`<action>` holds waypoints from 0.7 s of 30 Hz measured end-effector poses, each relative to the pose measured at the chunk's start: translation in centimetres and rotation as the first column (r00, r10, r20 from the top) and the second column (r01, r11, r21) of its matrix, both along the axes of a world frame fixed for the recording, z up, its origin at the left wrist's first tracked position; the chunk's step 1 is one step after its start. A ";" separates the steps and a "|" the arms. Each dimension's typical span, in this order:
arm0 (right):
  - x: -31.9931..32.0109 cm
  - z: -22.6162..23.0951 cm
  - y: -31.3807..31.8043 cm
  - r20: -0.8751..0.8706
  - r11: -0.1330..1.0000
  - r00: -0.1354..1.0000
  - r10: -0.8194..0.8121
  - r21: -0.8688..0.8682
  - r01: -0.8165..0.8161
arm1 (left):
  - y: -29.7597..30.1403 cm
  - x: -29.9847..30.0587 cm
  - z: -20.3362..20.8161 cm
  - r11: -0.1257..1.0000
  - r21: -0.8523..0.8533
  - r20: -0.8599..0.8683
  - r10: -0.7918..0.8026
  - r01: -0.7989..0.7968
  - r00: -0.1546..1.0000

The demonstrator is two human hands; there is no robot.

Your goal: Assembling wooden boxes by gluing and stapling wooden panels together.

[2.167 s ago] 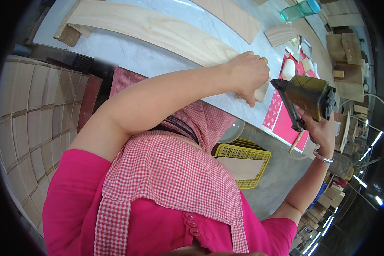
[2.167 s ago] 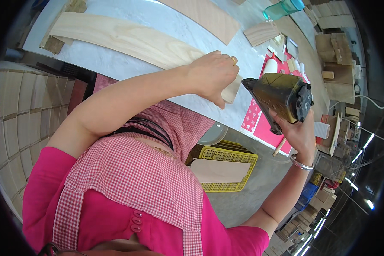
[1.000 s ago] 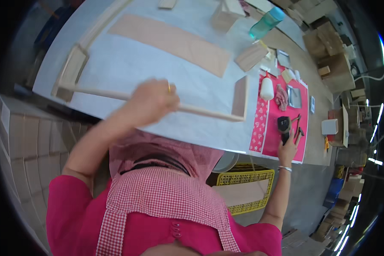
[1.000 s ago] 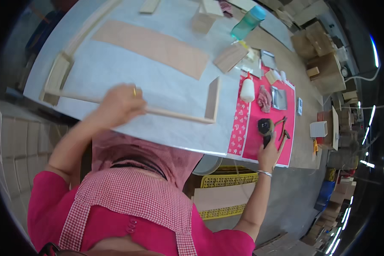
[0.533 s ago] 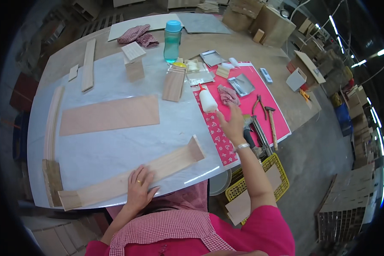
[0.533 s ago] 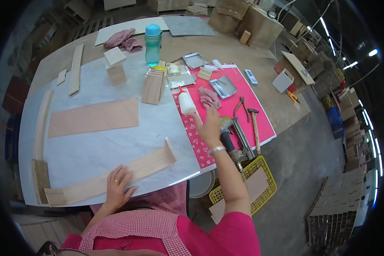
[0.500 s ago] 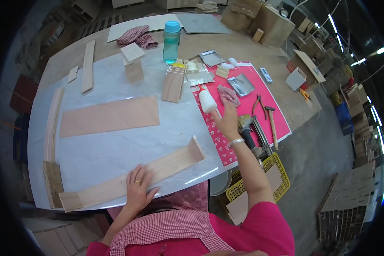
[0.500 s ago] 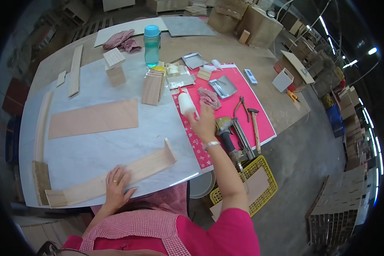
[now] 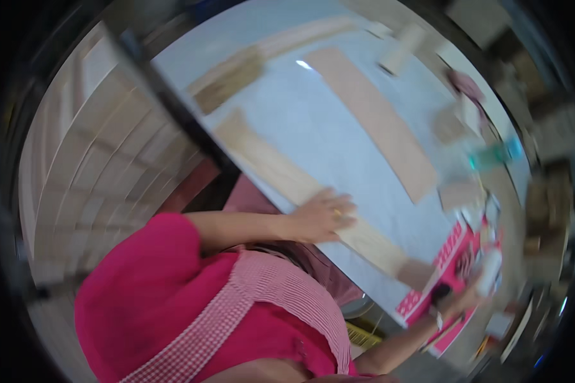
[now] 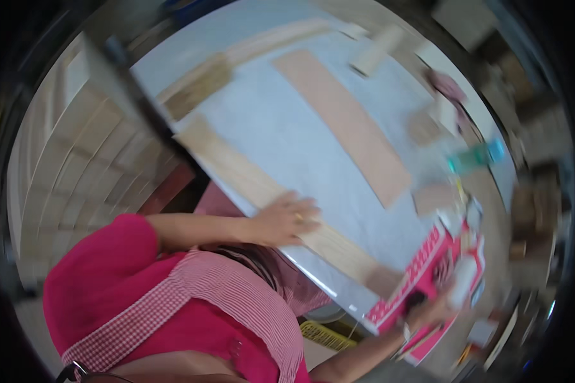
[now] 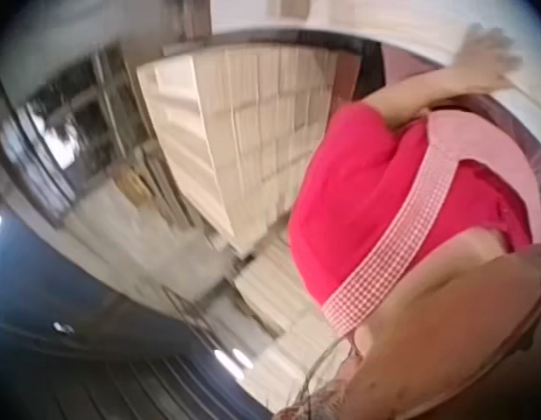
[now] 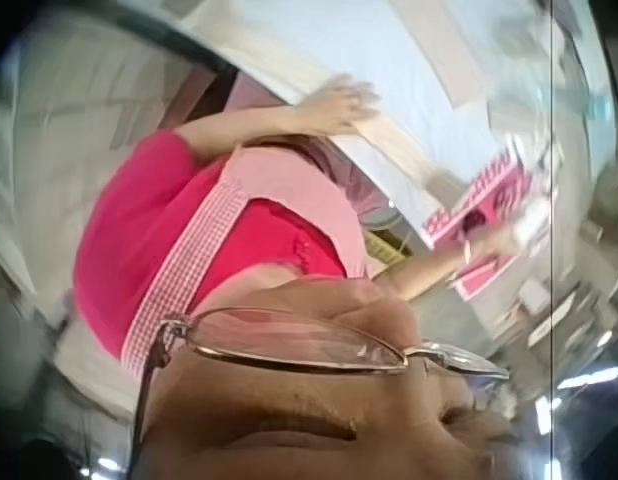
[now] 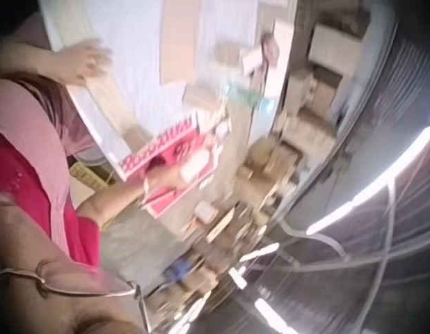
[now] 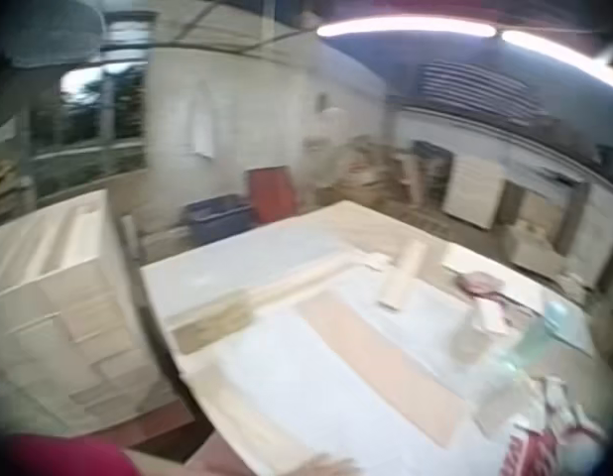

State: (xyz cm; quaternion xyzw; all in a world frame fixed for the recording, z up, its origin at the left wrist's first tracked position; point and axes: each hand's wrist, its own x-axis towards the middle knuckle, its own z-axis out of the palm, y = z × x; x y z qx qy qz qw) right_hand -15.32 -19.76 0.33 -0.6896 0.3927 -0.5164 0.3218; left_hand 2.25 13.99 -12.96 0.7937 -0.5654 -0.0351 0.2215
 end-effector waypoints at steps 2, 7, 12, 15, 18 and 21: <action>-1.4 3.1 2.3 0.032 0.992 0.999 -0.023 -0.127 0.027 | -1.7 -0.7 0.8 0.997 -0.051 0.015 -0.052 0.052 0.999; 4.8 2.8 12.1 -0.023 0.927 0.930 0.367 -0.072 -0.367 | -2.7 -1.5 0.0 0.993 -0.122 0.013 -0.008 0.009 1.000; 12.1 -0.9 21.0 -0.052 0.703 0.702 0.711 0.005 -0.712 | 0.4 1.8 1.7 0.996 -0.081 0.027 0.025 -0.023 0.999; 15.3 -1.0 25.6 -0.088 0.568 0.570 0.817 -0.048 -0.822 | 1.8 3.2 0.6 0.997 0.015 -0.154 0.082 -0.080 0.985; 16.7 -0.9 28.3 -0.054 0.481 0.479 0.876 0.017 -0.877 | 1.1 3.6 -3.1 0.959 -0.262 -0.232 0.047 -0.109 0.972; 17.5 -0.9 29.3 -0.047 0.434 0.432 0.901 0.045 -0.900 | 1.0 3.8 -3.3 0.928 -0.353 -0.245 0.030 -0.118 0.969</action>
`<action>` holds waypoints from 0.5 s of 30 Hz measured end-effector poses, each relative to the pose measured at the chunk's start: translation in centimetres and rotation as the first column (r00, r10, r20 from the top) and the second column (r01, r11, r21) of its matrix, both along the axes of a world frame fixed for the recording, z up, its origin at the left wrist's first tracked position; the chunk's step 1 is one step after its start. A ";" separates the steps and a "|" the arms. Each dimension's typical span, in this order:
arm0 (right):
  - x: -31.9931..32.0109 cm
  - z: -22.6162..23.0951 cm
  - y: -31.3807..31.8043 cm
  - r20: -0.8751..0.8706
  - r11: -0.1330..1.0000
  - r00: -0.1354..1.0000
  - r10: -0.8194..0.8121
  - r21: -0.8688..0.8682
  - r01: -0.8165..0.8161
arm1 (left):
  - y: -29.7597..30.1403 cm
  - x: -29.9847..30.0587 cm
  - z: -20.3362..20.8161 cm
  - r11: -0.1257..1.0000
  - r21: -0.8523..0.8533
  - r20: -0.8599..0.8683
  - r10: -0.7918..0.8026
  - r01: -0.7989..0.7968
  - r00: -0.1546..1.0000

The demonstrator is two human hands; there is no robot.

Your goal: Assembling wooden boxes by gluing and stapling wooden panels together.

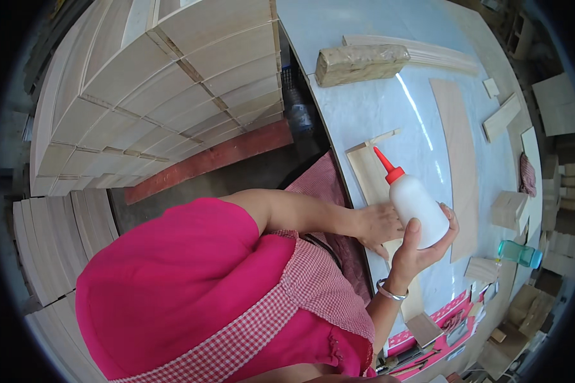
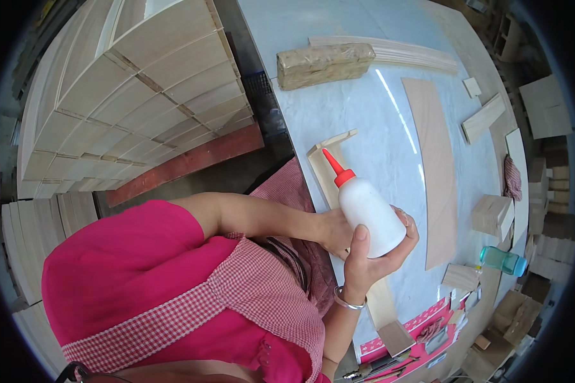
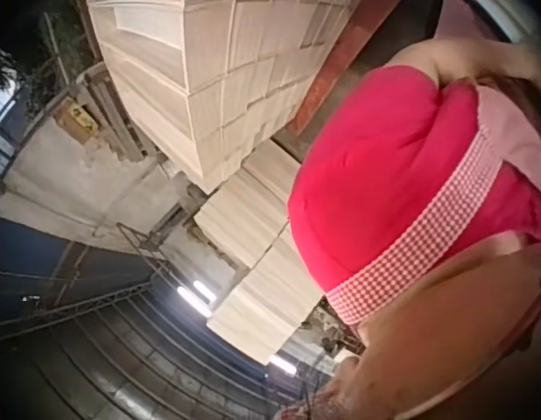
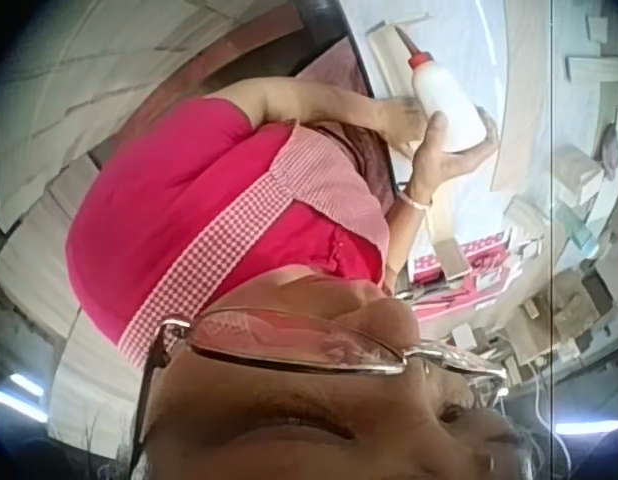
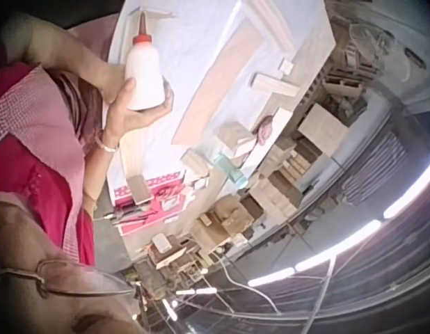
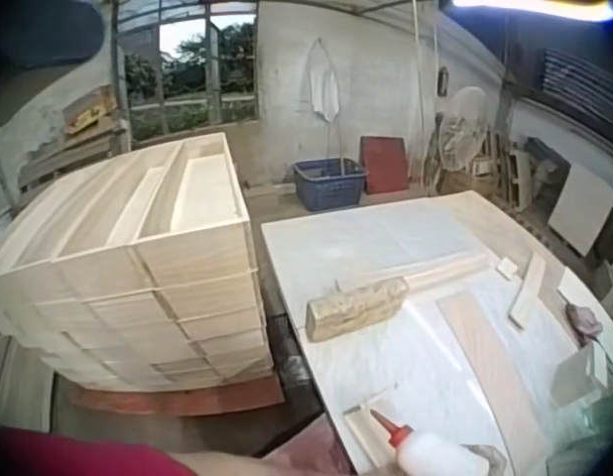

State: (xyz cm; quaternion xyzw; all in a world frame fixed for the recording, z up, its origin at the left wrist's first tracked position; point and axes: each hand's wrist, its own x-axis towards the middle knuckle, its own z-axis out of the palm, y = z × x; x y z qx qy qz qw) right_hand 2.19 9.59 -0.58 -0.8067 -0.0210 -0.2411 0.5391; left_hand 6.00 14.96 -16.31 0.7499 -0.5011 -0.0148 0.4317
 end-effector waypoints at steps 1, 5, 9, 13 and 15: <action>0.2 0.0 0.2 -0.004 1.000 1.000 0.002 -0.011 -0.002 | 0.0 0.0 0.1 0.999 -0.047 0.000 0.000 0.000 1.000; 0.7 -0.1 0.9 -0.037 1.000 0.999 0.004 -0.024 -0.005 | 0.2 0.1 0.8 1.000 -0.019 -0.017 -0.002 0.002 1.000; 0.9 -0.1 0.9 -0.055 0.999 0.998 -0.009 -0.053 0.006 | 0.2 0.5 1.8 0.979 0.175 -0.096 -0.084 0.100 0.992; 1.4 0.0 0.9 -0.034 0.994 0.998 -0.045 -0.104 0.041 | 0.1 0.2 1.4 0.994 0.094 -0.074 -0.041 0.048 0.996; 1.6 0.1 0.9 -0.024 0.991 0.998 -0.062 -0.120 0.059 | 0.1 0.0 1.3 0.999 0.043 -0.060 -0.014 0.016 0.998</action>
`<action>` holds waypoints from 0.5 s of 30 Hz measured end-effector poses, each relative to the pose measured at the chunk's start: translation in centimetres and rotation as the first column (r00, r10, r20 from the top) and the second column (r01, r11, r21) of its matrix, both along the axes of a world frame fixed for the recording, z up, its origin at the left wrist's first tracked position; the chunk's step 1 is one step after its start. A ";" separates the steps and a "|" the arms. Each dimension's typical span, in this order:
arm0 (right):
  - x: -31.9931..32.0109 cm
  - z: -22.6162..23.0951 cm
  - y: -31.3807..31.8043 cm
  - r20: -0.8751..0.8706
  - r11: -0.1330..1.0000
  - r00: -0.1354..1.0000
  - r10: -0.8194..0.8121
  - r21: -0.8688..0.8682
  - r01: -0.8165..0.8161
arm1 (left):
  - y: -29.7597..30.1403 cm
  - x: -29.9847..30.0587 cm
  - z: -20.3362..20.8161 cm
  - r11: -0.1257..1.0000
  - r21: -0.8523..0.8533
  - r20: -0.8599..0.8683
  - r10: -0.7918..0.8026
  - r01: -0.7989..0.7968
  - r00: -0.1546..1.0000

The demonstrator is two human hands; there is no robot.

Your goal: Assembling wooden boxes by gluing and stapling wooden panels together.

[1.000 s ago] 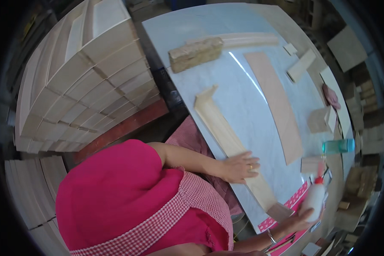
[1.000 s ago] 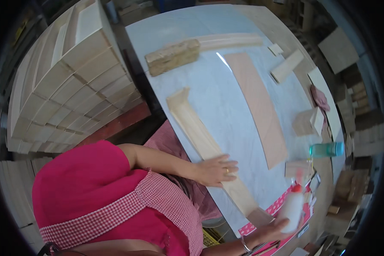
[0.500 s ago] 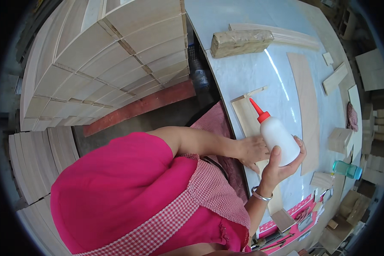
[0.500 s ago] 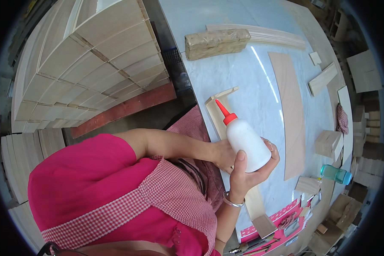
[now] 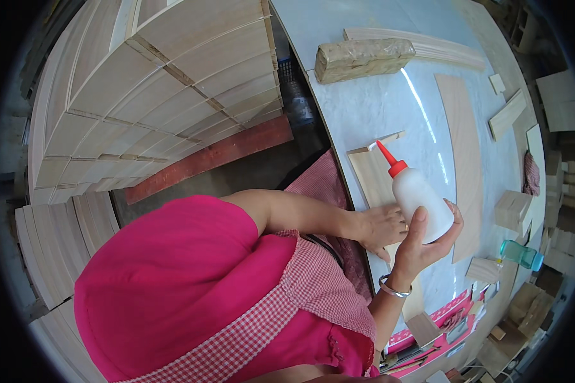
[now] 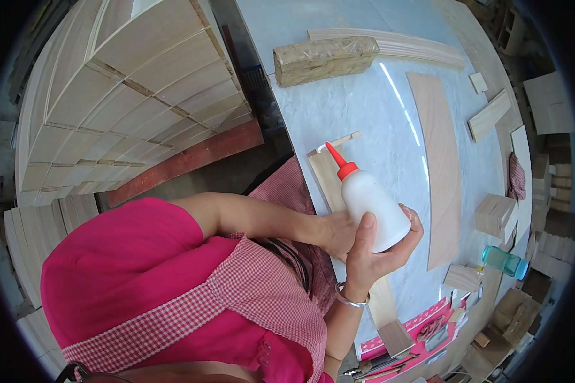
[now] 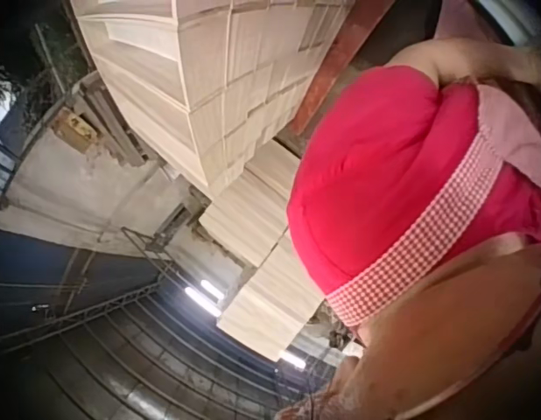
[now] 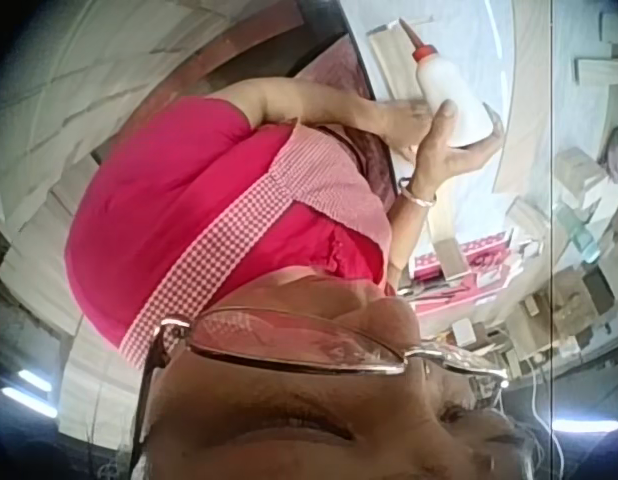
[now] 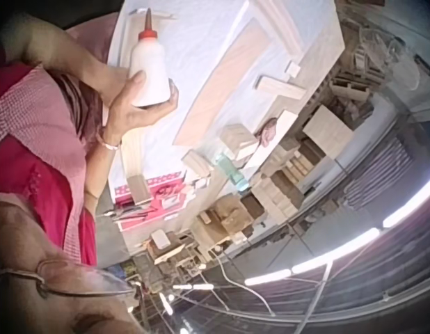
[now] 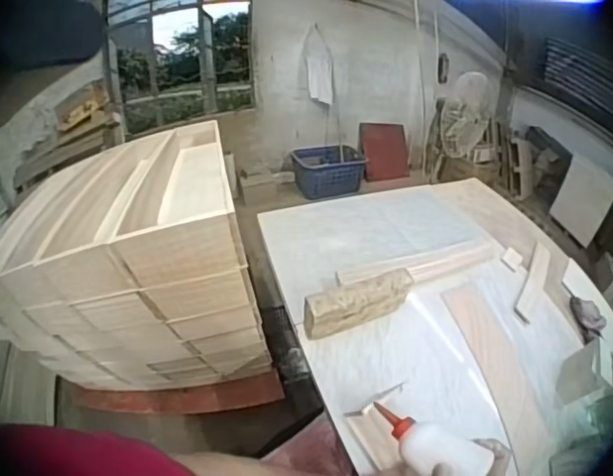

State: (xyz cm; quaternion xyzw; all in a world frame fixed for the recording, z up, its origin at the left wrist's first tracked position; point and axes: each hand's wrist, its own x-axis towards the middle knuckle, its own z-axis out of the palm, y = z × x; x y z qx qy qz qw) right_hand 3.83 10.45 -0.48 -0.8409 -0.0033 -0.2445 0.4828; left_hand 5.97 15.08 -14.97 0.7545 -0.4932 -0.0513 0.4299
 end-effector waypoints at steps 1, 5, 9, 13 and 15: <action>0.2 0.1 -0.1 -0.016 1.000 1.000 -0.013 0.011 0.013 | 0.1 -0.1 -0.1 1.000 -0.026 0.006 0.016 -0.016 1.000; 1.0 0.1 -0.6 -0.038 0.998 0.998 -0.055 0.026 0.056 | 0.9 0.0 0.9 0.998 0.036 0.124 0.047 -0.052 0.991; 2.0 0.1 -0.7 -0.009 0.994 0.994 -0.106 0.029 0.106 | 1.4 0.2 1.9 0.989 0.121 0.250 0.053 -0.085 0.967; 1.9 0.0 -1.3 0.001 0.987 0.987 -0.163 0.010 0.163 | 1.8 -0.3 2.4 0.989 0.109 0.266 0.063 -0.095 0.962; 1.8 0.0 -1.3 0.009 0.992 0.992 -0.124 -0.026 0.124 | 1.2 0.2 1.4 0.993 0.115 0.177 0.022 -0.043 0.984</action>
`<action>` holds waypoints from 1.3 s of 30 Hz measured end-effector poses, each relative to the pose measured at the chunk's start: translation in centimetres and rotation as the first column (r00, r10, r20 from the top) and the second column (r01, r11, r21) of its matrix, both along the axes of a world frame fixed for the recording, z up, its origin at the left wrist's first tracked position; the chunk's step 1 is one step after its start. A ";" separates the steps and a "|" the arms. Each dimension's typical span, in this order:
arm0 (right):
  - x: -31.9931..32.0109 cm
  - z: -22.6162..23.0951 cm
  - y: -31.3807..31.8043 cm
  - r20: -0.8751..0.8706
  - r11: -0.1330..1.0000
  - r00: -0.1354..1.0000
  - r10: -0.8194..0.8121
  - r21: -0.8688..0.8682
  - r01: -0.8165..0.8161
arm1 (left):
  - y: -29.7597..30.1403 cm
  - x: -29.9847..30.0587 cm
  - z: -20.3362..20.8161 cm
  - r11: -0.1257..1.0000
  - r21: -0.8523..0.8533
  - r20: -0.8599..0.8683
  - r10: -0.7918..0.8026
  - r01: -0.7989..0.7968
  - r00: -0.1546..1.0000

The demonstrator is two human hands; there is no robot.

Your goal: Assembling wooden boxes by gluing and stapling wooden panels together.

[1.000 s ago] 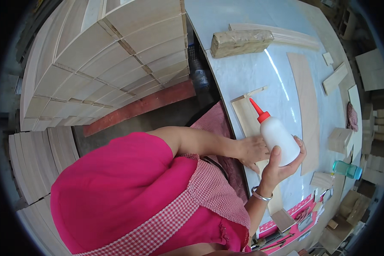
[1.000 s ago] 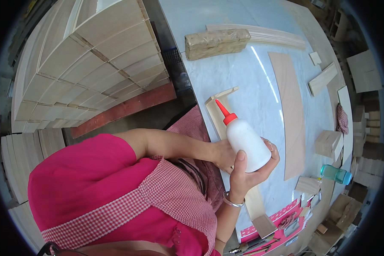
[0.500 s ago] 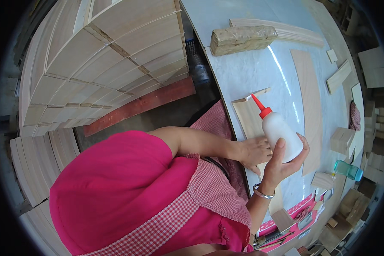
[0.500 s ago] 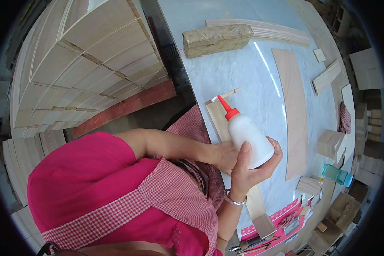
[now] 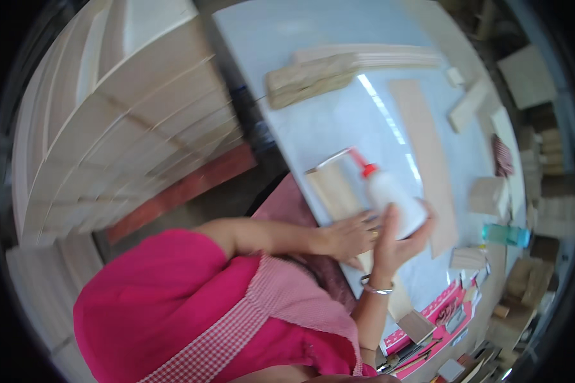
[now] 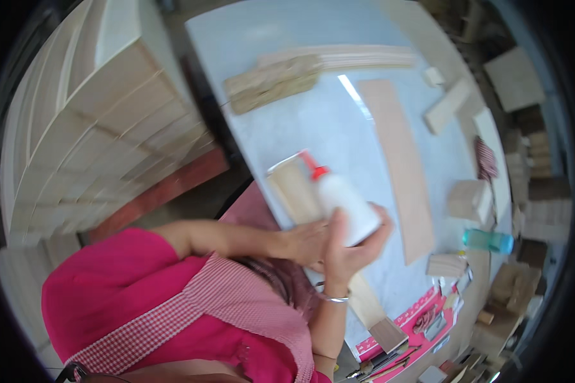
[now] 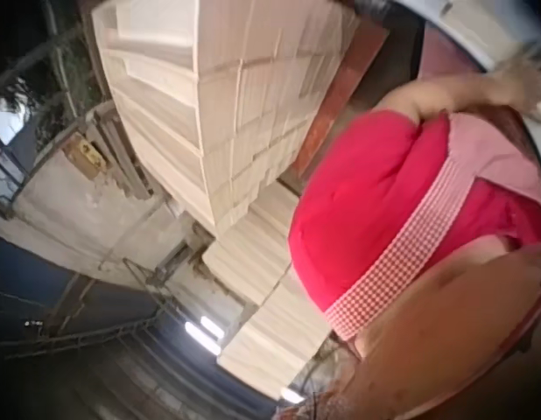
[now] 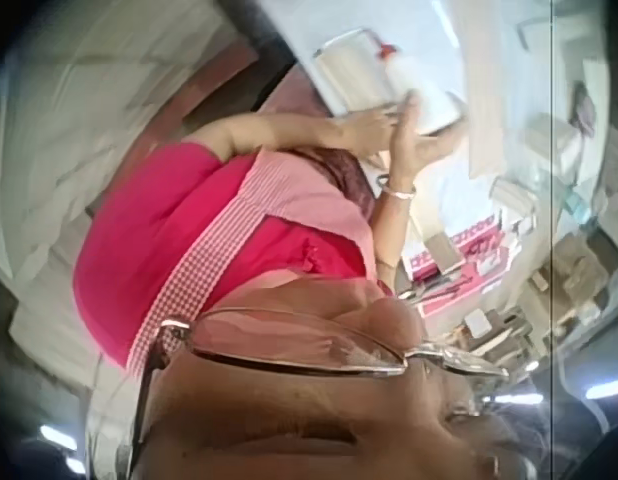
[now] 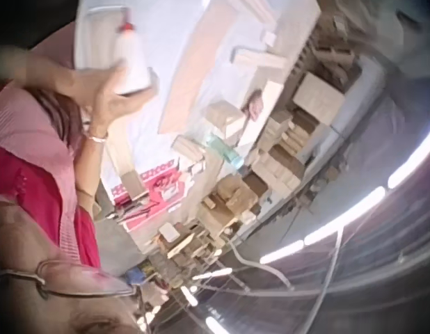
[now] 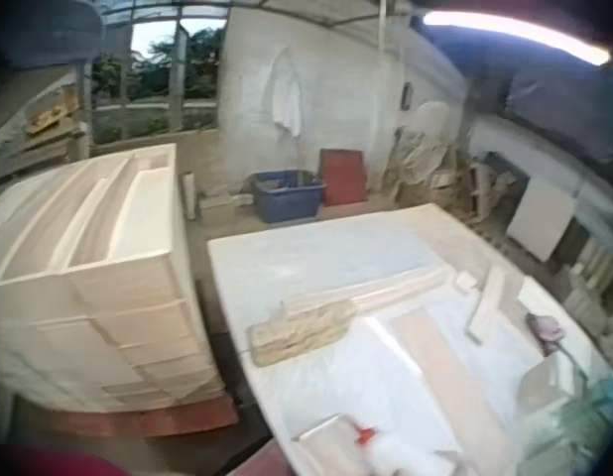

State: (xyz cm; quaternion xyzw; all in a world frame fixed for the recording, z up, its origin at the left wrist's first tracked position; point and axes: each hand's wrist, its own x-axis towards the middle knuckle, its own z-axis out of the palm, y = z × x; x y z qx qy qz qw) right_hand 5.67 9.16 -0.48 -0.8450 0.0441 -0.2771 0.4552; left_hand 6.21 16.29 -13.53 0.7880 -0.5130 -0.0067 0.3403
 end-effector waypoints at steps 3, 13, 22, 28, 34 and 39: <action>-0.8 1.0 1.1 -0.031 0.993 0.994 0.103 0.062 -0.101 | -0.8 -0.3 -4.0 0.970 -0.244 -0.363 -0.098 0.007 0.927; -12.0 2.5 -7.8 0.035 0.881 0.914 -0.404 0.286 0.378 | 3.1 3.9 2.1 0.963 0.261 0.188 -0.116 0.064 0.975; -26.6 2.3 -18.4 0.178 0.663 0.646 -0.742 0.336 0.669 | 5.0 7.5 2.6 0.895 0.441 0.178 -0.167 0.073 0.970; -30.4 3.0 -18.8 0.051 0.639 0.668 -0.743 0.355 0.683 | 0.7 2.6 3.2 0.909 0.415 0.232 -0.151 0.042 0.961; -31.3 2.5 -19.0 0.033 0.764 0.768 -0.640 0.140 0.630 | -0.6 1.8 2.0 0.927 0.375 0.290 -0.094 -0.023 0.952; -31.0 2.4 -19.2 -0.021 0.789 0.791 -0.612 0.056 0.612 | -0.4 1.5 2.0 0.924 0.380 0.296 -0.078 -0.042 0.952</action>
